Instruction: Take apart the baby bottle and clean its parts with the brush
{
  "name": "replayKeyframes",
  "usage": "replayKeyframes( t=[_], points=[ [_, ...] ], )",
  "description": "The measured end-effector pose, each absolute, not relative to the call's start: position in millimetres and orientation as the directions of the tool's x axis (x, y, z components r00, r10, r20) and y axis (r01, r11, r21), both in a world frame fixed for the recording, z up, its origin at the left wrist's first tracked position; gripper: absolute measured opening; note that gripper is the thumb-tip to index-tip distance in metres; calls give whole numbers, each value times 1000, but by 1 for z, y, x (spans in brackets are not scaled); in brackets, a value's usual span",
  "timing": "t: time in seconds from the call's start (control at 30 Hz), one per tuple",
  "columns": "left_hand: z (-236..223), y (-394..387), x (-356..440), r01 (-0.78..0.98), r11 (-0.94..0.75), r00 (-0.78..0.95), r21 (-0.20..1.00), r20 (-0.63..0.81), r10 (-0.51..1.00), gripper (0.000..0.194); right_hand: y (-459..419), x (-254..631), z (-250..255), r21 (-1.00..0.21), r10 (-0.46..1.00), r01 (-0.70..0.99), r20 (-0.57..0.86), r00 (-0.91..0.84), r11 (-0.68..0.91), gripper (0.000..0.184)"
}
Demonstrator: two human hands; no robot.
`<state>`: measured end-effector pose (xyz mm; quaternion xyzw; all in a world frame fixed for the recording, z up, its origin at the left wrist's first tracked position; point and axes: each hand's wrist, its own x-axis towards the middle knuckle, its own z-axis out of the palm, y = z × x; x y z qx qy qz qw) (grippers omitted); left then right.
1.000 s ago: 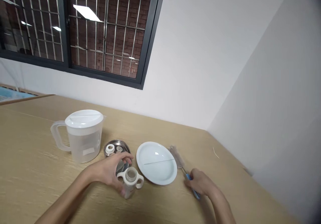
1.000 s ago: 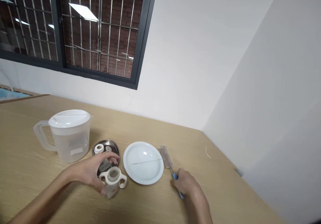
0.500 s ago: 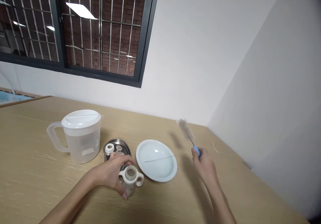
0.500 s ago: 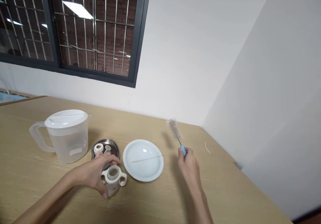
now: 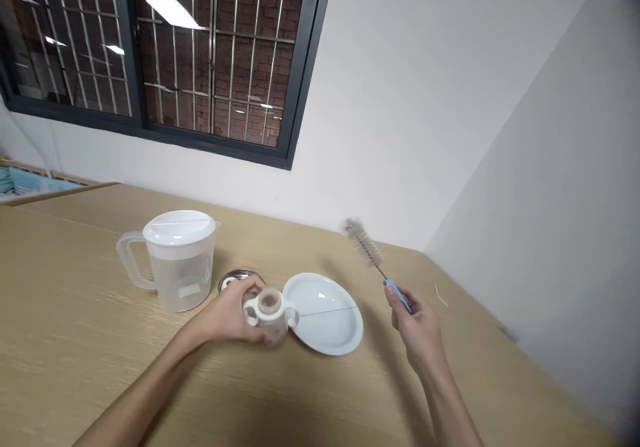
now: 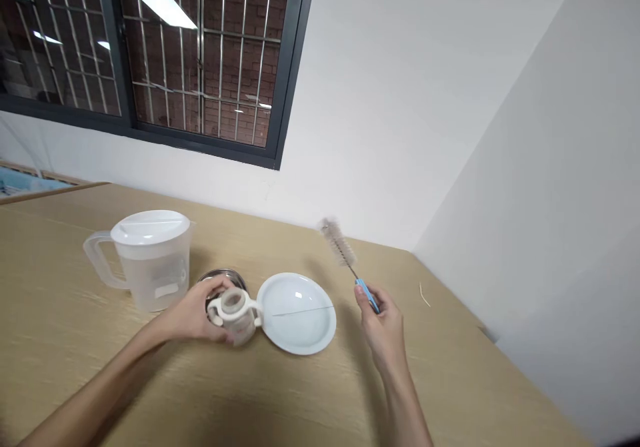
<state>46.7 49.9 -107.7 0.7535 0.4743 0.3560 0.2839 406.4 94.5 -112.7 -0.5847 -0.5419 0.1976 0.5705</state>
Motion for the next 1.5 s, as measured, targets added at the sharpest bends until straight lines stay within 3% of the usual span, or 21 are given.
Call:
replayKeyframes(
  t=[0.17,0.27,0.4,0.67,0.87,1.23,1.5],
  points=[
    [-104,57,38,559,-425,64,712,474,878,52,89,393,-112,-959,954,194,242,175,208,66],
    [-110,61,36,670,-434,8,602,579,815,47,86,387,-113,-953,971,233,220,99,192,58],
    [-119,66,34,754,-370,-32,542,593,804,65,82,382,-112,-923,974,321,227,13,211,55],
    [-131,72,30,744,-393,13,540,576,818,75,73,373,-106,-886,959,373,221,-178,274,51],
    [-133,73,31,787,-391,11,477,623,782,69,72,364,-113,-901,956,335,220,-194,275,49],
    [-136,74,28,824,-451,84,342,714,695,56,67,366,-103,-849,936,415,232,-266,328,38],
    [-136,72,22,869,-444,192,218,679,709,56,69,376,-104,-701,900,574,254,-354,423,38]
  ],
)
